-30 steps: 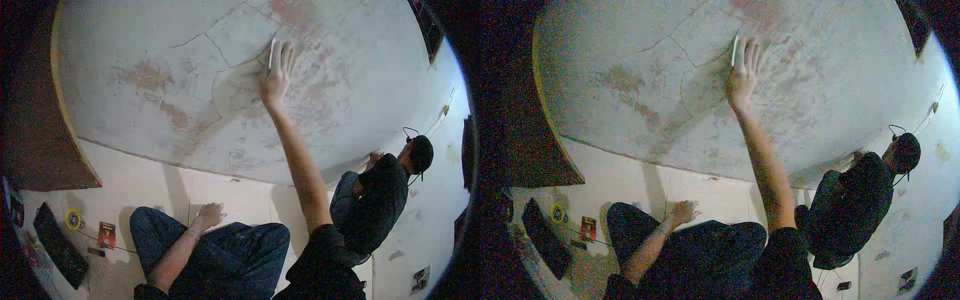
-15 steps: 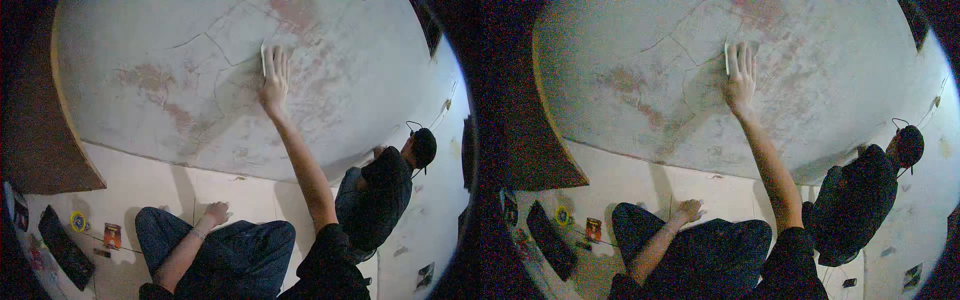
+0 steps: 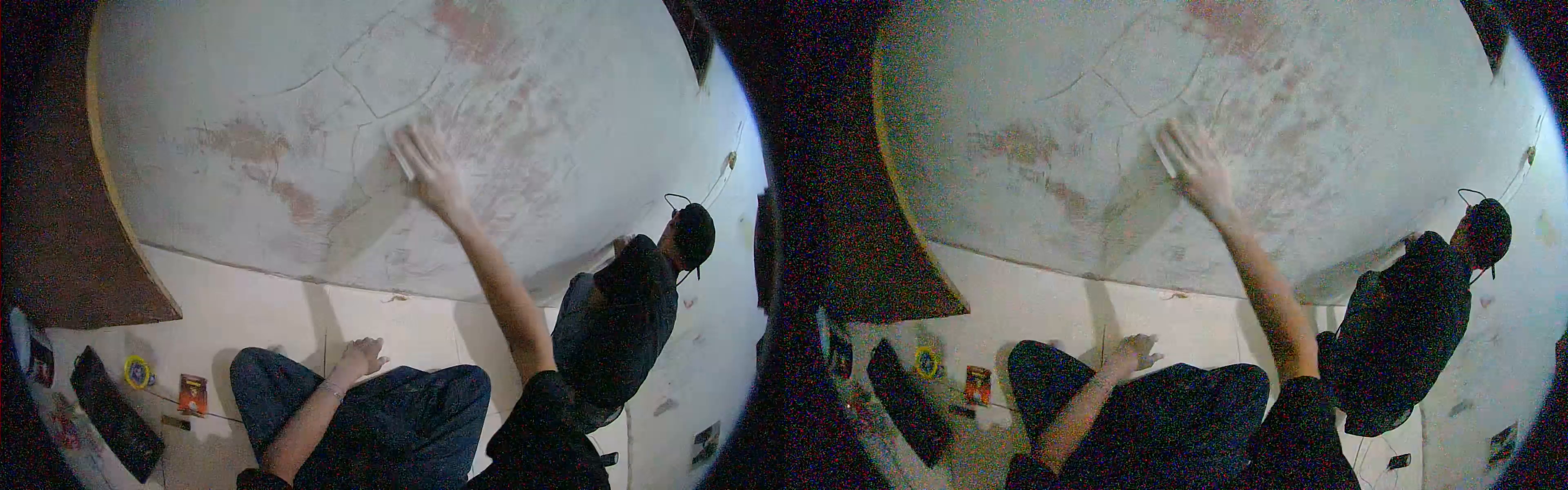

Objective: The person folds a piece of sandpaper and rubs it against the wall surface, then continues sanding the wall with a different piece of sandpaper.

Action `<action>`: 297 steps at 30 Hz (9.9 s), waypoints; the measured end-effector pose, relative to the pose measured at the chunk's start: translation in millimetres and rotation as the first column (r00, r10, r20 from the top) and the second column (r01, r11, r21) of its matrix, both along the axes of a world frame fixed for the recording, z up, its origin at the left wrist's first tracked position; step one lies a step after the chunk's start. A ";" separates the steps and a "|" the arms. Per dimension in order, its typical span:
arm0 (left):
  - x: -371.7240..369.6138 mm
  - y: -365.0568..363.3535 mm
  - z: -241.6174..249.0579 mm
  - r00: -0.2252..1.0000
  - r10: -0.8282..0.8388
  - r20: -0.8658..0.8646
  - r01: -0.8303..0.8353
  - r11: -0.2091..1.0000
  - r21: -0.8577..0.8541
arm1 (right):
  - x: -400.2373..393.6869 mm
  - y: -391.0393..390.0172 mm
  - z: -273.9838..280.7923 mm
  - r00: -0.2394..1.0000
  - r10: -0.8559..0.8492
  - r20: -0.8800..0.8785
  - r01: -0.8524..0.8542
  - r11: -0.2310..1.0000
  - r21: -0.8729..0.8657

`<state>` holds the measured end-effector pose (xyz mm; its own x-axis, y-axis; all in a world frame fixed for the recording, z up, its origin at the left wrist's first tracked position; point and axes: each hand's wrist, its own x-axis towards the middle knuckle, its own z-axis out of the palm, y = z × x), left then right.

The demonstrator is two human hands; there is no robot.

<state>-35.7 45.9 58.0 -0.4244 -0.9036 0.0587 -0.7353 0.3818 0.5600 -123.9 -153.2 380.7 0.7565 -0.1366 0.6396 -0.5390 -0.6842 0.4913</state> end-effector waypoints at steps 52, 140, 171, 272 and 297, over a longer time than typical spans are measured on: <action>-4.5 -10.6 -11.3 0.998 0.017 0.061 -0.025 0.989 0.147 | 55.5 4.7 -114.5 0.918 -0.304 0.253 0.298 0.953 0.064; 7.0 2.3 -20.1 0.992 -0.102 0.076 0.086 0.977 0.198 | 49.3 15.5 17.1 0.953 -0.297 0.056 0.295 0.869 -0.397; 12.1 17.1 -2.0 0.985 -0.107 0.133 0.093 0.990 0.110 | 6.4 20.8 58.0 0.905 -0.396 -0.153 0.297 0.848 -0.439; 27.2 -30.1 17.1 0.994 0.103 0.033 -0.108 0.967 0.232 | 15.7 -74.2 -13.5 0.830 -0.393 0.396 0.380 0.918 0.115; 2.7 -23.2 8.3 0.993 0.060 0.100 -0.073 0.988 0.134 | -9.4 -45.1 -67.4 0.796 -0.428 0.427 0.387 0.903 0.185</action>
